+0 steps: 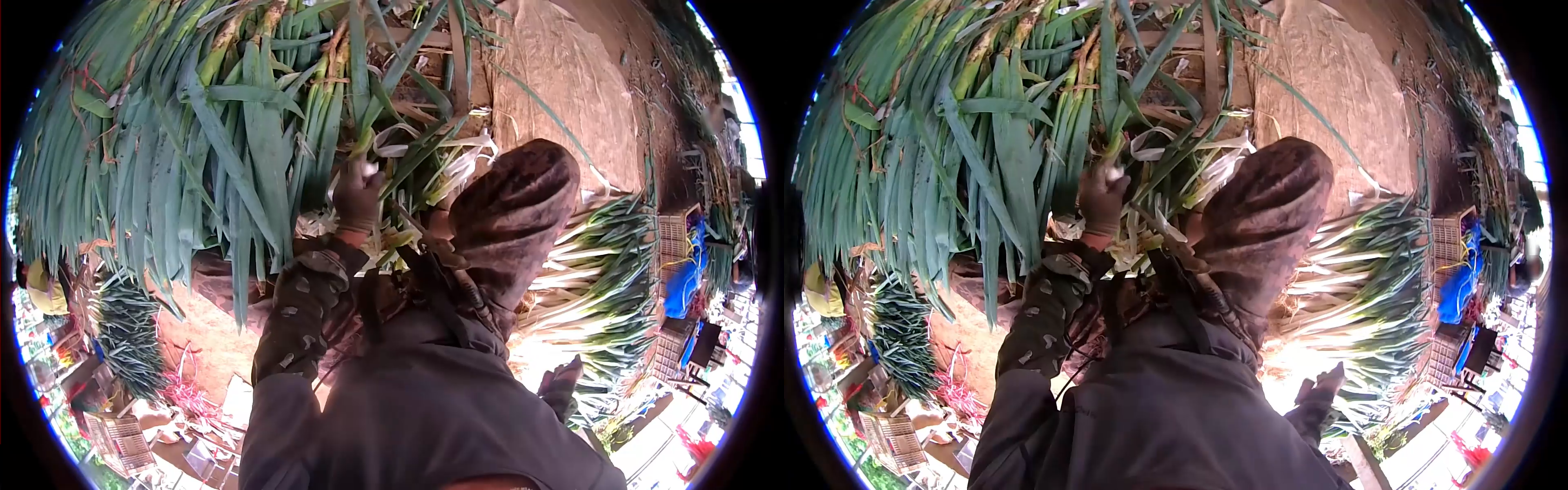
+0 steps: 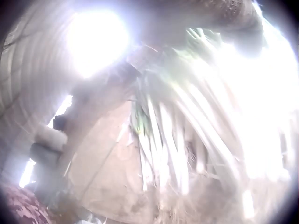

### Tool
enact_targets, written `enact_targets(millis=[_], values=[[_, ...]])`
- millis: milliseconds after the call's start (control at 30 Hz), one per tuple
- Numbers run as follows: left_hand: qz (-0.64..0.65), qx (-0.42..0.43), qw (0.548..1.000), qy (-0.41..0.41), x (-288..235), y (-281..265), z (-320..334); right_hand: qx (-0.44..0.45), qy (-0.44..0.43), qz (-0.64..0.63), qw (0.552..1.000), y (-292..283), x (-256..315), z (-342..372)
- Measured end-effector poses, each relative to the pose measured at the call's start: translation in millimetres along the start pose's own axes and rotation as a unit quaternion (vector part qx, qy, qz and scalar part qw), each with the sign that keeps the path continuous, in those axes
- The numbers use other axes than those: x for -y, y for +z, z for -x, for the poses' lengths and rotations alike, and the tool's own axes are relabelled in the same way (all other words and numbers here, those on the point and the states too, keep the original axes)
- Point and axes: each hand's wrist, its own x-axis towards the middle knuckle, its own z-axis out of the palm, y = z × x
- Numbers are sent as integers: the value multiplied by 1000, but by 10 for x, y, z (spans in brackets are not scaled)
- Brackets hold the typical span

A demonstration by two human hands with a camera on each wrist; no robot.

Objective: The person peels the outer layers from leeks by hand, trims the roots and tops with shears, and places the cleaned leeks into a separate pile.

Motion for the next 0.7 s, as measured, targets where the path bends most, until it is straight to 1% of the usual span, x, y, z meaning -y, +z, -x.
enact_targets(millis=[33, 67, 133, 167, 200, 267, 300, 333, 400, 433, 467, 533, 567, 600, 633, 667, 700], values=[[10, 34, 998, -43, -17, 16, -86, -8, 29, -28, 999, -8, -182, -30], [-31, 25, 998, -53, -110, 13, -209, 15, -3, -19, 1000, 27, -161, 35], [-108, 0, 991, -74, -320, 23, -541, 63, -73, -6, 995, 250, 188, 223], [-141, 4, 989, -39, -124, 205, -649, 71, -161, -36, 984, 414, 459, 487], [-65, 95, 983, -145, -44, 353, -781, 79, -250, -66, 963, 600, 795, 867], [-120, 110, 964, -210, -45, 602, -938, 211, -358, -102, 904, 932, 1401, 1321], [-96, 141, 948, -267, -12, 680, -1026, 230, -392, -80, 887, 1105, 1676, 1637], [-78, 128, 942, -300, 13, 739, -1055, 248, -425, -56, 869, 1265, 1912, 2013], [-38, 98, 926, -362, 33, 877, -1158, 346, -490, -126, 790, 1540, 2205, 2923], [9, 60, 942, -329, 175, 1018, -1197, 358, -527, -128, 760, 1681, 2278, 3279], [-1, 47, 953, -299, 329, 1164, -1224, 370, -560, -129, 730, 1809, 2308, 3600], [-25, 32, 969, -242, 582, 1345, -1158, 316, -704, -78, 631, 2055, 2289, 4167], [-99, 113, 949, -279, 428, 1161, -1187, 303, -742, 36, 597, 2039, 2332, 4482], [-94, 164, 954, -231, 486, 1098, -1129, 347, -718, 59, 600, 2181, 2264, 4651], [-85, 216, 956, -180, 680, 1105, -1076, 387, -692, 82, 604, 2326, 2197, 4819], [-76, 265, 953, -127, 777, 1142, -1001, 479, -599, 5, 642, 2642, 1984, 4806], [-77, 263, 952, -138, 585, 990, -807, 533, -543, 31, 648, 2877, 1865, 4804]])
